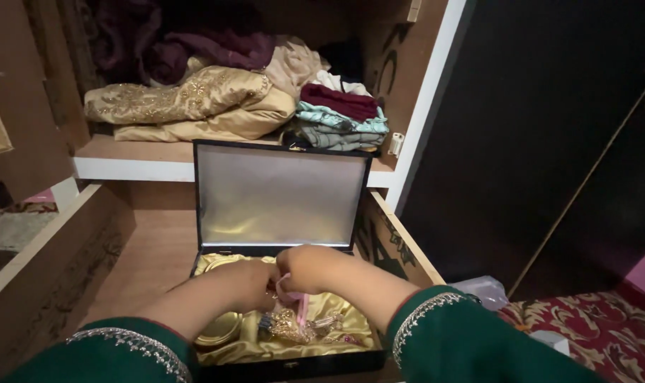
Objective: The person removes jewelry and small containers from a black jewelry box, inspects them, and places them into an adjacent drawer. Items handled include a pink container, a black hair clip, a gold chain, a small pink box with a gold ring, and a pink bow hair clip.
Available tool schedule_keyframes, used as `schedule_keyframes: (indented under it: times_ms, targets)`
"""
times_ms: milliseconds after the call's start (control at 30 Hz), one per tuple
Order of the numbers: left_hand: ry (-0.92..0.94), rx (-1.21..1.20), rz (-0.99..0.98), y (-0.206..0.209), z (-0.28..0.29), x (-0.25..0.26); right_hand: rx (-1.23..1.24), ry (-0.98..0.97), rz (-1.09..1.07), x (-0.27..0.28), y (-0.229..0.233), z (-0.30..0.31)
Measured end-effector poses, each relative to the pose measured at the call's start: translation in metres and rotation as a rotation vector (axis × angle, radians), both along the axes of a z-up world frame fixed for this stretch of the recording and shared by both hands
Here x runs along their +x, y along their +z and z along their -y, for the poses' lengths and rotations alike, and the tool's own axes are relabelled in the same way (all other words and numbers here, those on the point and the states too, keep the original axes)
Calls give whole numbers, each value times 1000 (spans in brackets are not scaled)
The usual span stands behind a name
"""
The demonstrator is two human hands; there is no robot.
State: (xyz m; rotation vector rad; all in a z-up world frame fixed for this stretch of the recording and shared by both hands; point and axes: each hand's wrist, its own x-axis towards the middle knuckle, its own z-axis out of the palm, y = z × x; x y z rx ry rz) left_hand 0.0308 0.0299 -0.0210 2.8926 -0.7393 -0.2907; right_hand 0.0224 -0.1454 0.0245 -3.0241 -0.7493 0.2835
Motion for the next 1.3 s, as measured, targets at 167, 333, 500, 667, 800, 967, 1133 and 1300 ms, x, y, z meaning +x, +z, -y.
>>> schedule_keyframes:
  times_ms: [167, 333, 500, 667, 800, 967, 1133, 1300]
  targets:
    - [37, 36, -172, 29, 14, -30, -11, -55, -101, -46, 35, -11]
    - [18, 56, -172, 24, 15, -45, -26, -21, -78, -53, 21, -9]
    - [-10, 73, -183, 17, 16, -54, -79, -58, -105, -69, 31, -15]
    - [27, 39, -312, 43, 20, -86, -96, -100, -158, -79, 76, -21]
    - [-42, 24, -263, 42, 12, -95, -59, 0, 37, -39, 69, -8]
    - [-43, -19, -372, 39, 15, -103, -47, -60, -55, -49, 35, -1]
    - [-52, 106, -408, 22, 30, -99, -175, -80, -174, -56, 10, 8]
    - [-93, 110, -274, 31, 27, -100, -89, -82, -63, -46, 0, 16]
